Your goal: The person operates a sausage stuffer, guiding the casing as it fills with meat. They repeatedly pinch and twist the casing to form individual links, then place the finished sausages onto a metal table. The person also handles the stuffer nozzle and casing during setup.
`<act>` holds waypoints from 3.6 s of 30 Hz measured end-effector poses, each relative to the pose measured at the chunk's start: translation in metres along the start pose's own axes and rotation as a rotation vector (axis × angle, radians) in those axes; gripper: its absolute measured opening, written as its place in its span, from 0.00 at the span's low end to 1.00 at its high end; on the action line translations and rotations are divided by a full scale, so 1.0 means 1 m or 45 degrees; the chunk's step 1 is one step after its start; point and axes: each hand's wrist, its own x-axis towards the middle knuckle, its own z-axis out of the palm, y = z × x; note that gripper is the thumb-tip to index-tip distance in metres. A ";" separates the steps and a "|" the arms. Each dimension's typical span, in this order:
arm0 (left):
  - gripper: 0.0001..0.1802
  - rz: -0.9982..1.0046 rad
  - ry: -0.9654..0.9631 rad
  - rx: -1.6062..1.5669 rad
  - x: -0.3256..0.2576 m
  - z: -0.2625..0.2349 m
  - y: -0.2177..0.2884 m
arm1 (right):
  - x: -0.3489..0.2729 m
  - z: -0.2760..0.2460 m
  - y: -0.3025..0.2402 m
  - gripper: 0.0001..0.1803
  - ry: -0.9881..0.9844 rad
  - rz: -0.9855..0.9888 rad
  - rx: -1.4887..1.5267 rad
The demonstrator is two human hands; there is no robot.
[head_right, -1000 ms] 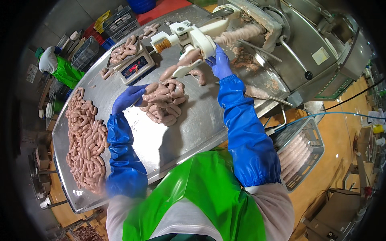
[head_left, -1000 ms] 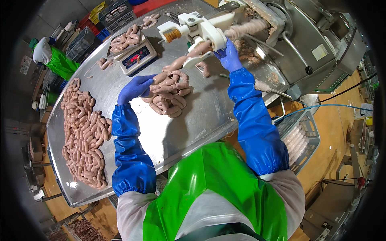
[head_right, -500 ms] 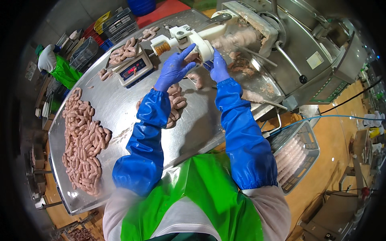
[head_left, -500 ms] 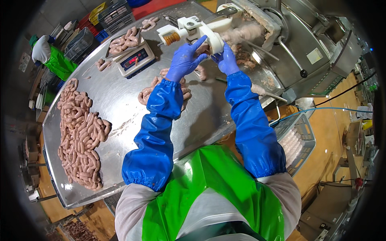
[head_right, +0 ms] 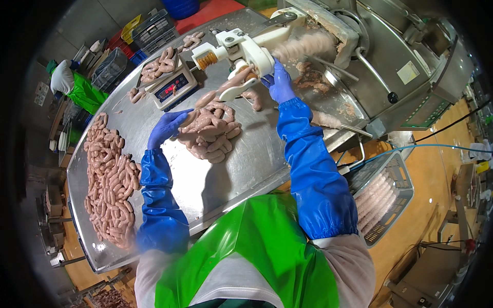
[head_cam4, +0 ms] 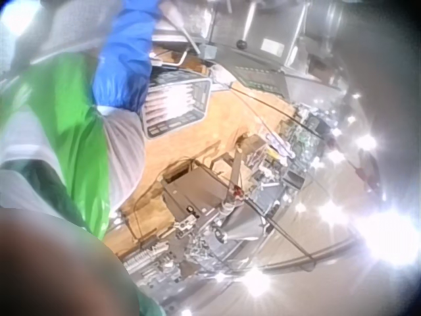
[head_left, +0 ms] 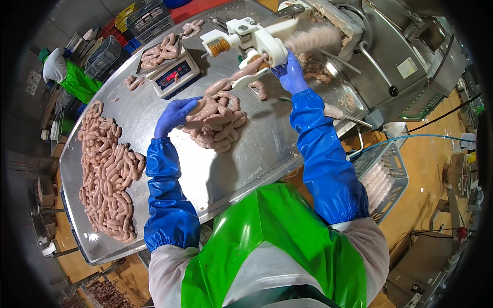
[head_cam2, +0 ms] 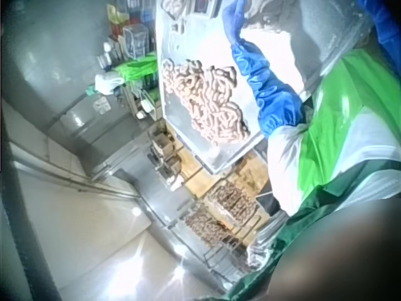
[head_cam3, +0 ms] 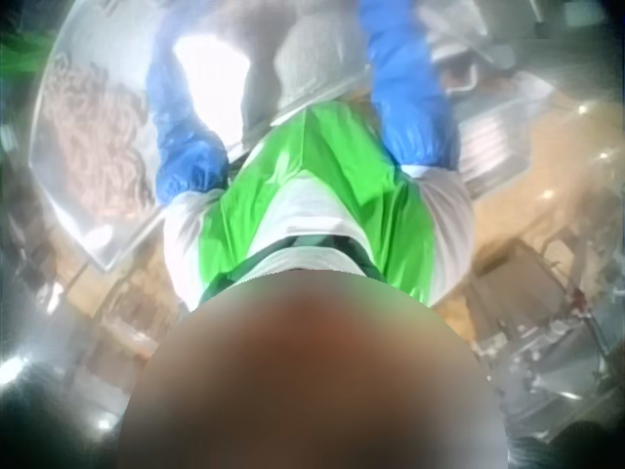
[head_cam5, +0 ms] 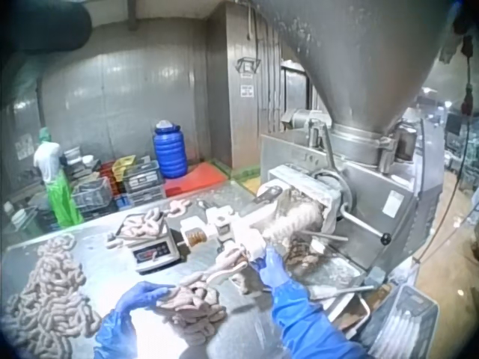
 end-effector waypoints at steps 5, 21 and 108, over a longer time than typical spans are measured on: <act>0.21 -0.199 0.176 0.741 0.005 -0.017 -0.050 | 0.003 0.001 0.001 0.15 -0.004 0.006 0.035; 0.30 0.655 0.387 0.050 0.100 0.092 0.102 | 0.002 0.002 -0.007 0.15 0.030 0.051 0.013; 0.22 0.778 0.762 0.133 0.102 0.081 0.076 | 0.015 -0.005 0.010 0.16 -0.065 -0.001 0.132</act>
